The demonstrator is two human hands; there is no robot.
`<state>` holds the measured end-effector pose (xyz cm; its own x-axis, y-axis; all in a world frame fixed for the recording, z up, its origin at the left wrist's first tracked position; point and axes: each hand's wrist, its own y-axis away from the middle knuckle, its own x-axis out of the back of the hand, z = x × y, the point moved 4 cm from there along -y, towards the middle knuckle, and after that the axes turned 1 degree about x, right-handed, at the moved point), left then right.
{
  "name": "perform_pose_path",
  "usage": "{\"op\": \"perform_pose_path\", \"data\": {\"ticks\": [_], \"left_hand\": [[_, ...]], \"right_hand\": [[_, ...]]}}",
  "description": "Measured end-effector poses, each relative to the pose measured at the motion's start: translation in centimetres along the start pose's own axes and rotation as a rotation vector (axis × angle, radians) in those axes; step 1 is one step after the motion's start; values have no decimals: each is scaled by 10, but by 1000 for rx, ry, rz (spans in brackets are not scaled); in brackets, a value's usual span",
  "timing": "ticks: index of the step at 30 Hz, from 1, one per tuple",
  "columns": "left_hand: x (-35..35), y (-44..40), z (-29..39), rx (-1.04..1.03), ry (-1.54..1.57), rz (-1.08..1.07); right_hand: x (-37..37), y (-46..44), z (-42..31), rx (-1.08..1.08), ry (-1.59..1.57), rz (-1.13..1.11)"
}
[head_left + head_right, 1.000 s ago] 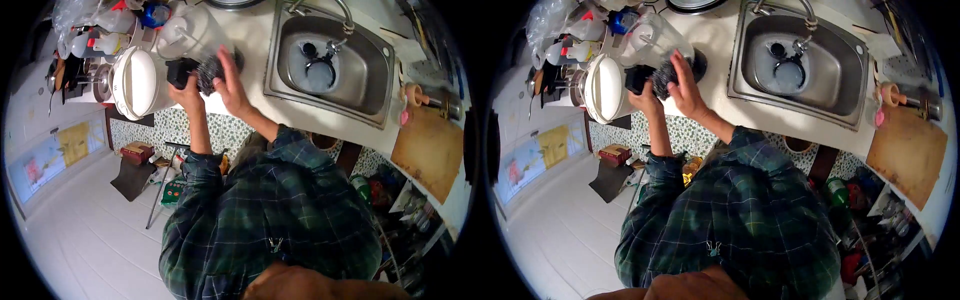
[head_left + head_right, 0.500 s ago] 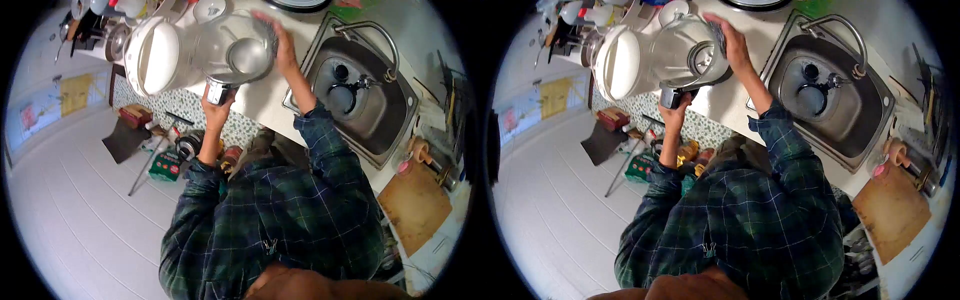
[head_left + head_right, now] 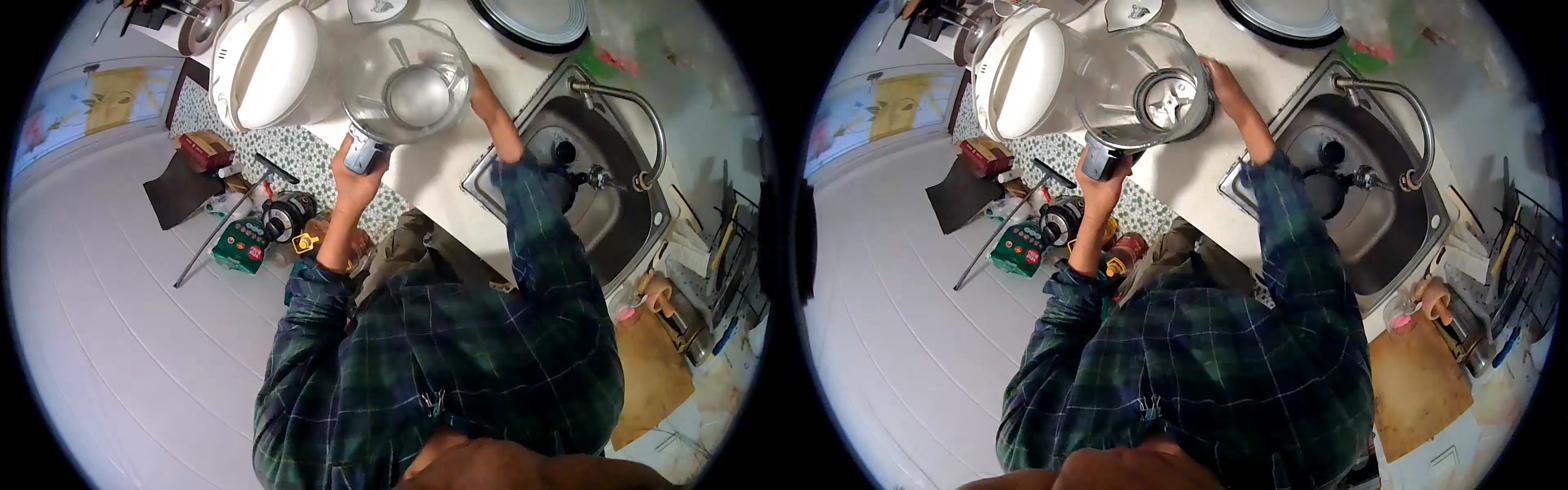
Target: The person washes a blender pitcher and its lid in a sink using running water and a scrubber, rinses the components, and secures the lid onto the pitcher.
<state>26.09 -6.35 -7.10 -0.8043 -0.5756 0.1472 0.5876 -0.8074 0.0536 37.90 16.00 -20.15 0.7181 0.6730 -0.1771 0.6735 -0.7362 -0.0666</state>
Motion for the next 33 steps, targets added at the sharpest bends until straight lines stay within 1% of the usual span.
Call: {"op": "perform_pose_path", "data": {"ticks": [1, 2, 4, 5, 6, 8, 9, 10, 12, 14, 16, 17, 19, 20, 22, 23, 24, 26, 27, 28, 29, 30, 31, 32, 33], "left_hand": [[0, 0, 1, 7, -48, 5], [2, 0, -7, -7, -76, -5], [2, 1, -5, -2, -49, -8], [1, 0, -5, -1, -50, -2], [1, -1, -4, -10, -61, -5], [4, 1, 1, -22, -83, -8], [4, -1, 1, -24, -83, -3], [4, 1, -1, -8, -82, -1], [5, -2, -9, -10, -38, 20], [6, 3, -12, 63, -57, -5], [6, 3, -12, 50, -32, -11], [4, 4, -9, 30, -73, 5], [4, 2, -9, -18, -148, 25], [5, 6, -11, -2, -147, 21], [5, 6, -14, 29, -76, 54], [1, 3, -2, -31, -138, 60], [2, 5, -2, -26, -127, 64], [4, 3, -10, 29, -109, 36], [5, 2, -9, -34, -120, 24], [4, -2, -11, -45, -106, 33], [4, -3, -14, -30, -81, 26], [5, 0, -16, -8, -62, 12], [4, 0, -9, 31, -35, -12], [4, -1, -4, 12, -60, -20], [4, 0, -5, 31, -53, -22]], "right_hand": [[-5, 6, -24, -202, -89, 22], [-7, 4, -53, -199, -82, 18], [-14, -8, -110, -37, -313, -65], [-29, -30, -144, 109, -350, -267], [-31, -30, -141, 112, -356, -273], [-33, -22, -103, -297, -155, -105], [-22, -26, -63, -345, -117, -141], [-27, -29, -59, -391, -78, -180], [-20, -33, -70, -160, -121, -307], [-35, -59, -98, -178, -430, -422], [-57, -73, -112, -219, -515, -573], [-65, -51, -139, -34, -248, -440], [-60, -32, -149, 48, -94, -343], [-57, -23, -153, 83, -15, -290], [-45, -8, -132, 91, -82, -309], [-38, -5, -118, 102, -95, -318], [-28, 0, -74, -83, -84, -156], [-28, 9, -61, -259, -53, 2], [-32, 22, -65, -180, -193, 169], [-33, 31, -76, -88, -334, 330], [-38, 29, -106, 90, -325, 232], [-39, 15, -137, 86, -323, 232], [-46, -9, -179, 253, 36, 48], [-55, -24, -198, 417, 396, -140], [-53, -38, -181, 89, 19, -174]]}}
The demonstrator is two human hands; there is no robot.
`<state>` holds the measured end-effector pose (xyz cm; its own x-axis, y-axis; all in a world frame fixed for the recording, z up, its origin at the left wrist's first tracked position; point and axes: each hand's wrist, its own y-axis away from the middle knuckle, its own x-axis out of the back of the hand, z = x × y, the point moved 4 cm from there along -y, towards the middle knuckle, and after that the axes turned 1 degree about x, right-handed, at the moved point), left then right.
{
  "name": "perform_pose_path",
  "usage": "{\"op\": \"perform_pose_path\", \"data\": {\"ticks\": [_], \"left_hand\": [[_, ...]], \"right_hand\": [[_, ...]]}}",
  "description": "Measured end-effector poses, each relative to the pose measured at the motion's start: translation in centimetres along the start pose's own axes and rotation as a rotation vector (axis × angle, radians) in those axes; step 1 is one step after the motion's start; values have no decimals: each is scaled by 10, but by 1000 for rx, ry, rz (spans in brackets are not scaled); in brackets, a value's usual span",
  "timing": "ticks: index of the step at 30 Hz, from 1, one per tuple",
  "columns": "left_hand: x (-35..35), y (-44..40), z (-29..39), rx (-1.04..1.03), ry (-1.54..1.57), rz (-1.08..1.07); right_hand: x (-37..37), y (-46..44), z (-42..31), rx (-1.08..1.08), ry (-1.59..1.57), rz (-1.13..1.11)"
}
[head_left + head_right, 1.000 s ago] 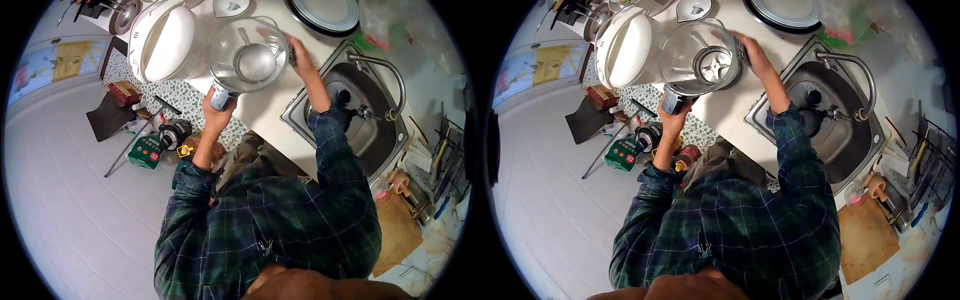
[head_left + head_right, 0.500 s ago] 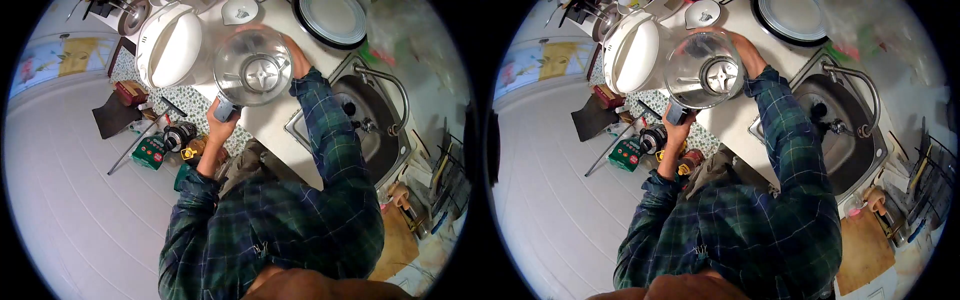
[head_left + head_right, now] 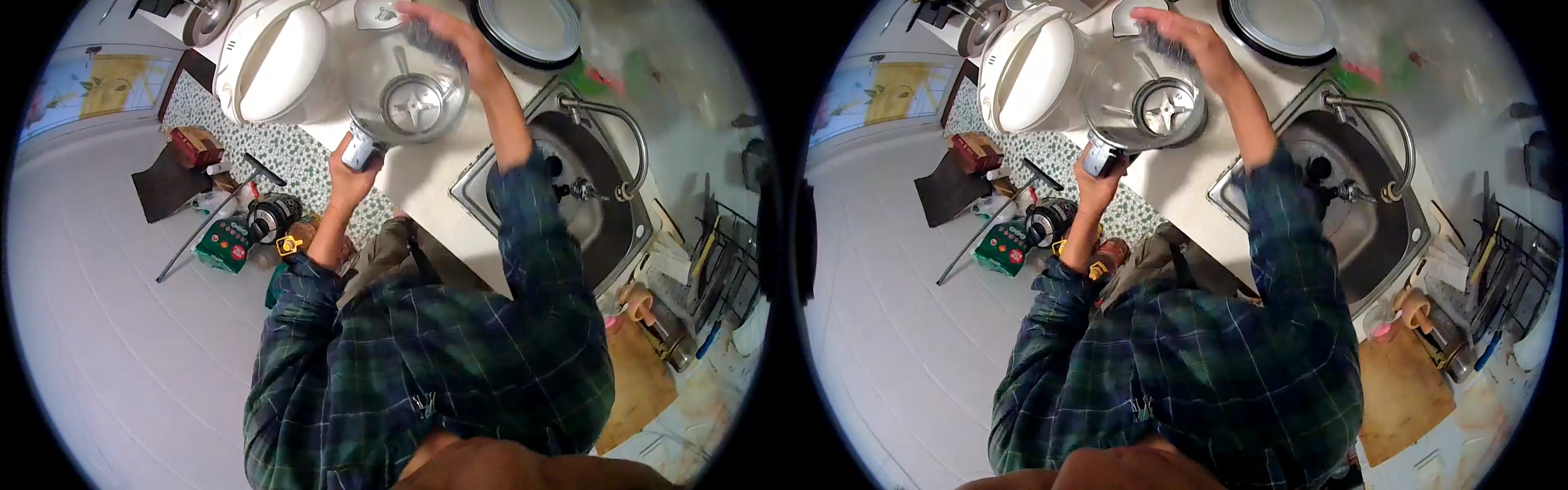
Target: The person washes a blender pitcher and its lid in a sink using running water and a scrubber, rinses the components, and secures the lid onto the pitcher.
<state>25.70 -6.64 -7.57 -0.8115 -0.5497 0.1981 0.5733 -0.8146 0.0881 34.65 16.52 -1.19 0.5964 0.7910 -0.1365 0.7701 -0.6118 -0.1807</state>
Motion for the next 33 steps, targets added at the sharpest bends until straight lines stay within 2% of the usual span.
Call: {"op": "perform_pose_path", "data": {"ticks": [1, 2, 4, 5, 7, 8, 9, 11, 13, 14, 16, 17, 19, 21, 23, 24, 25, 27, 28, 29, 31, 33], "left_hand": [[0, 0, -1, 12, 8, -2], [-1, -1, 4, -85, 12, 8], [-4, -7, -2, -126, -2, 21], [-3, -4, -1, -164, -42, 32], [-2, -4, 2, -141, -13, -31], [-3, -5, 0, -143, -36, -22], [-3, -4, -5, -41, 3, -31], [-4, -5, -4, -57, 23, -41], [-2, -3, -6, -120, 22, -44], [-3, -6, 0, -185, 1, -54], [-3, -5, 4, -218, 44, -35], [-3, -6, 3, -224, 44, -50], [-1, -7, 9, -236, 65, -45], [4, -7, 11, -254, 84, -30], [-1, -6, 8, -200, 79, -58], [-3, -6, 4, -213, 77, -60], [-3, -7, 5, -210, 87, -70], [0, -5, 10, -249, 91, -33], [0, -4, 8, -240, 99, -47], [0, -5, 6, -254, 87, -59], [3, -9, 4, -273, 89, -35], [0, -9, 5, -310, 104, 8]], "right_hand": [[-4, -5, 14, -287, -402, -16], [5, 3, 39, -284, -456, 65], [21, 21, 89, -263, -559, 226], [20, 44, 97, -279, -556, 215], [20, 84, 85, -172, -437, 256], [21, 82, 76, -179, -407, 241], [22, 81, 65, -158, -347, 231], [21, 62, 35, -187, -253, 201], [19, 28, 8, -246, 10, -45], [20, 10, -1, -241, 35, -56], [6, -18, -15, -141, 521, -375], [-5, -34, -25, -151, 544, -382], [-32, -54, -19, -348, 920, -760], [-40, -71, -5, -321, 955, -833], [-81, -73, -12, -118, 1183, -1051], [-102, -71, -14, -77, 1186, -1149], [-113, -75, -12, -92, 1190, -1146], [-126, -66, 0, -47, 1314, -1469], [-113, -69, -1, 25, 1089, -1369], [-94, -75, -7, -26, 1081, -1160], [-47, -69, -25, -666, 996, -851], [-14, -51, -18, -586, 826, -696]]}}
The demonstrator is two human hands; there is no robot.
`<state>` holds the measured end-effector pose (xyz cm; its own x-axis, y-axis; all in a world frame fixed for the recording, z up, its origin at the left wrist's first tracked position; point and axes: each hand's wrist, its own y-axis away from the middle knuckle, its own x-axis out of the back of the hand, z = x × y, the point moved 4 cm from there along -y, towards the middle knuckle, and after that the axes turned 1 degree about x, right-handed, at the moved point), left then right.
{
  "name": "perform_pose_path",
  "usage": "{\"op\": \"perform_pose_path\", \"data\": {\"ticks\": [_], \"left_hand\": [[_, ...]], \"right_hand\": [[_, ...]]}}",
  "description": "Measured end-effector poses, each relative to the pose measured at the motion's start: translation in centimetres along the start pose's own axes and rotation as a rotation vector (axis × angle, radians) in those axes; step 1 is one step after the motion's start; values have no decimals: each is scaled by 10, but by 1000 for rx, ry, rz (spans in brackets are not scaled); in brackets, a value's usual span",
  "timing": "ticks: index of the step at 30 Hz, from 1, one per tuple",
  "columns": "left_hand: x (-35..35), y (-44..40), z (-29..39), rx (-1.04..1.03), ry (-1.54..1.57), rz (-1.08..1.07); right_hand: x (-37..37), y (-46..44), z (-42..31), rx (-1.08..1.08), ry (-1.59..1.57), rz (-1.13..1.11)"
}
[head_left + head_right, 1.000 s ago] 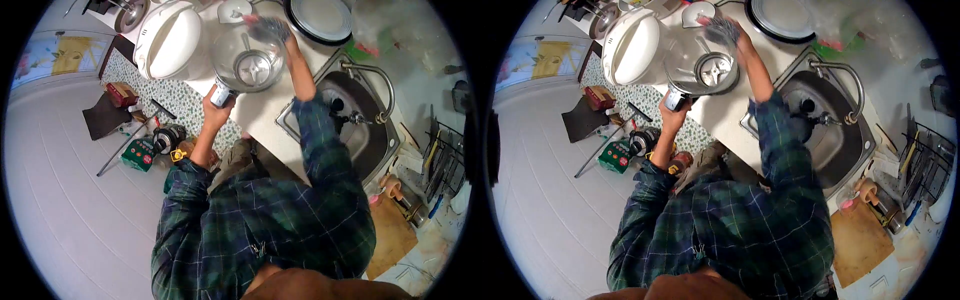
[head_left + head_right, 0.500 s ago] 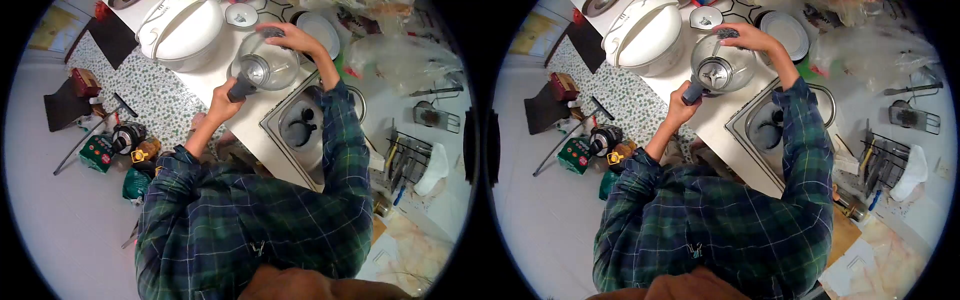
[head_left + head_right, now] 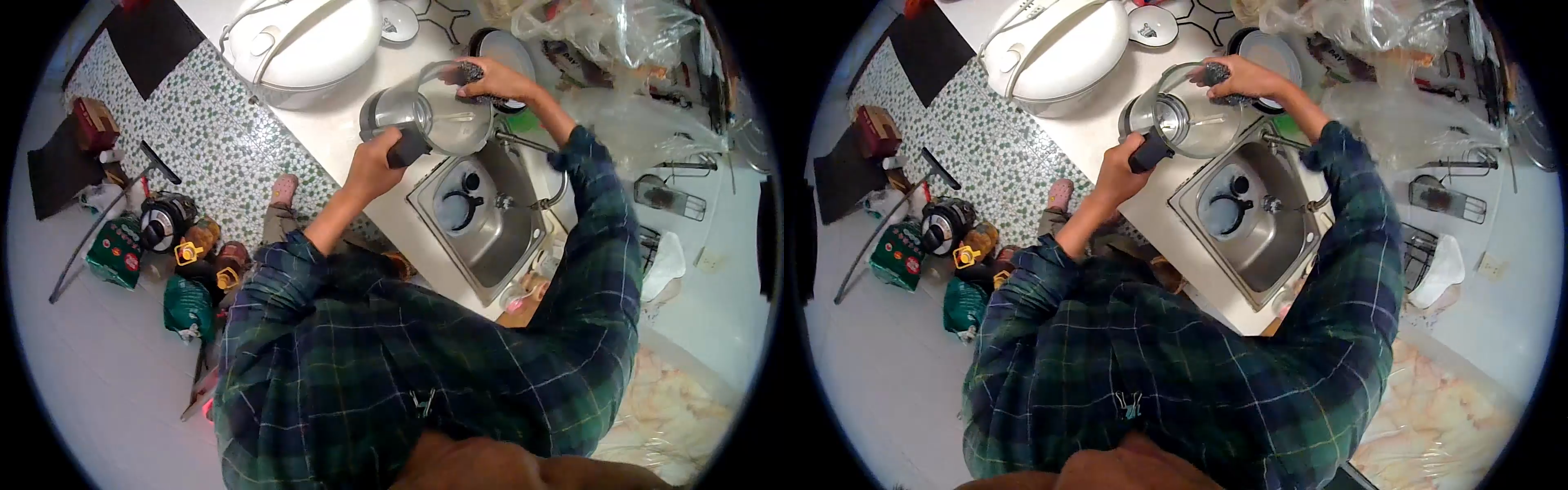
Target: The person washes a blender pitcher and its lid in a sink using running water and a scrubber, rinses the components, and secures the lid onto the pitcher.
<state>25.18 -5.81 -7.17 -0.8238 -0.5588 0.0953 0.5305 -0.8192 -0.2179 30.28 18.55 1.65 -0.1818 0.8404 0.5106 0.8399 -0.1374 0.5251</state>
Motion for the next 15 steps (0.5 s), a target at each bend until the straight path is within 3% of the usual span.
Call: {"op": "perform_pose_path", "data": {"ticks": [2, 4, 5, 6, 8, 9, 11, 12, 14, 15], "left_hand": [[-2, -3, 2, -16, 42, -30], [5, -6, 5, -37, 42, -39], [6, -6, 9, -25, 50, -57], [7, -5, 10, -12, 56, -77], [10, -1, 8, 1, 27, -57], [7, -3, 5, 3, 51, -59], [4, -1, 3, 32, 63, -89], [3, 4, 0, 65, 69, -88], [7, -3, 3, 56, 37, -126], [3, -5, 2, 55, 35, -148]], "right_hand": [[0, -13, -14, 58, 347, 9], [-16, -34, -62, 342, 323, -110], [-37, -50, -81, 402, 404, -272], [-56, -51, -107, 248, 633, -498], [-58, -59, -98, 167, 650, -625], [-52, -63, -95, 171, 669, -656], [-48, -49, -110, 386, 351, -605], [-55, -52, -107, 382, 326, -629], [-70, -66, -112, 37, 735, -718], [-88, -81, -110, -23, 643, -911]]}}
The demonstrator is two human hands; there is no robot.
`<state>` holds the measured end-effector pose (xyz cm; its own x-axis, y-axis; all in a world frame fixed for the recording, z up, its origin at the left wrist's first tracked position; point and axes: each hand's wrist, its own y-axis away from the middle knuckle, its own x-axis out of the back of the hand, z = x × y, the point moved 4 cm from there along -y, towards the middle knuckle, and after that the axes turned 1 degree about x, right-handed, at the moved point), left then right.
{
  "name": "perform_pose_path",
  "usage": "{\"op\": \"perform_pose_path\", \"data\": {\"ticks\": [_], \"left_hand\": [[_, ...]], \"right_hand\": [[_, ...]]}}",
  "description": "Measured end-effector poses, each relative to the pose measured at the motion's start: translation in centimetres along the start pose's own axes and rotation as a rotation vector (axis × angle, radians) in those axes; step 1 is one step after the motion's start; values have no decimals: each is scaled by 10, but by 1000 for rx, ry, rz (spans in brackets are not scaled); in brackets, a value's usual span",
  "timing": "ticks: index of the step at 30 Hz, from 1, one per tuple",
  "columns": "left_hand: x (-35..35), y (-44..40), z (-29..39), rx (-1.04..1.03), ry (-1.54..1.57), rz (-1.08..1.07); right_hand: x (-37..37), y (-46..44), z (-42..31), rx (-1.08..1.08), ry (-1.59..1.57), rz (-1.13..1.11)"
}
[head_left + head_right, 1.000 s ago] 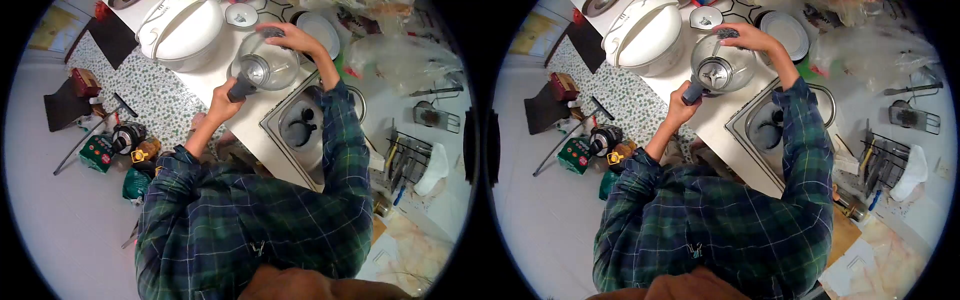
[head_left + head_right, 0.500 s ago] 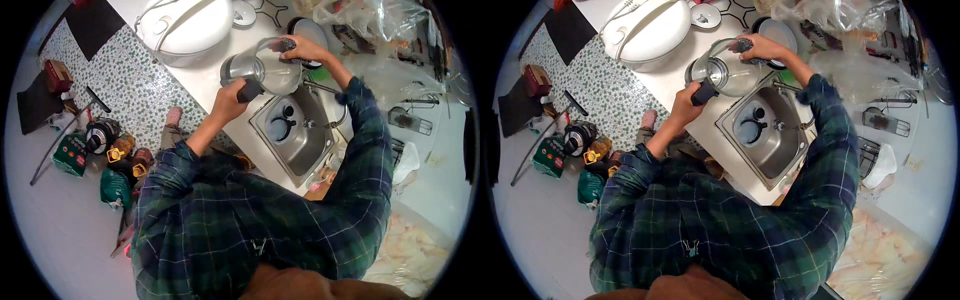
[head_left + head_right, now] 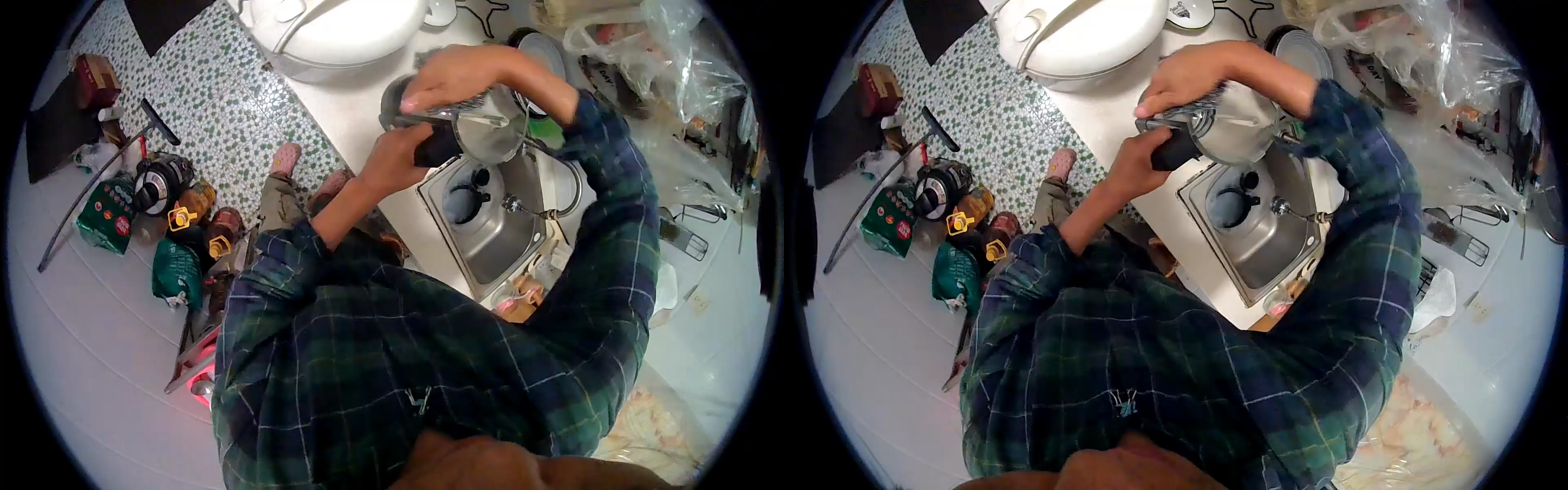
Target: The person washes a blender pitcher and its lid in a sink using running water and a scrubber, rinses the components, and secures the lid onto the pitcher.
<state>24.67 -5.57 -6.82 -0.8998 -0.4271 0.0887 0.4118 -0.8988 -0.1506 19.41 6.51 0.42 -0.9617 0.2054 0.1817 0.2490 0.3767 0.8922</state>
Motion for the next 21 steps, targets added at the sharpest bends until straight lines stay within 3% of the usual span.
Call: {"op": "perform_pose_path", "data": {"ticks": [1, 3, 5, 7, 9, 10, 12, 13, 15, 17, 18, 20, 21], "left_hand": [[0, -1, 0, 2, -24, 18], [4, 0, 2, -8, -50, 37], [3, 2, 1, 19, -52, 34], [-2, 2, 0, 26, -60, 13], [-4, 1, -2, 24, -63, 11], [-7, 1, -3, 21, -68, 30], [2, 1, -2, 44, -51, 58], [-1, 2, -3, -7, -83, 72], [4, 0, 1, 71, -95, 26], [3, 0, -7, 87, -103, 10], [4, 0, -7, 100, -130, -32], [3, -2, -3, 84, -165, -60], [-2, -1, -4, 87, -149, -33]], "right_hand": [[0, -2, 18, 1, -11, 12], [1, -6, 48, 250, -440, -12], [-14, 4, 90, 206, -556, 67], [-47, 11, 129, 323, -1216, 275], [-90, -4, 160, 280, -1385, 246], [-135, -28, 197, 453, -1363, 566], [-173, -32, 158, 941, -1366, 1316], [-183, -50, 160, 699, -1877, 1393], [-198, -56, 118, 917, -1488, 1961], [-216, -72, 111, 799, -1895, 1986], [-215, -71, 89, 831, -1922, 2039], [-182, -2, 19, 504, -1928, 2720], [-191, -5, 37, 507, -1931, 2721]]}}
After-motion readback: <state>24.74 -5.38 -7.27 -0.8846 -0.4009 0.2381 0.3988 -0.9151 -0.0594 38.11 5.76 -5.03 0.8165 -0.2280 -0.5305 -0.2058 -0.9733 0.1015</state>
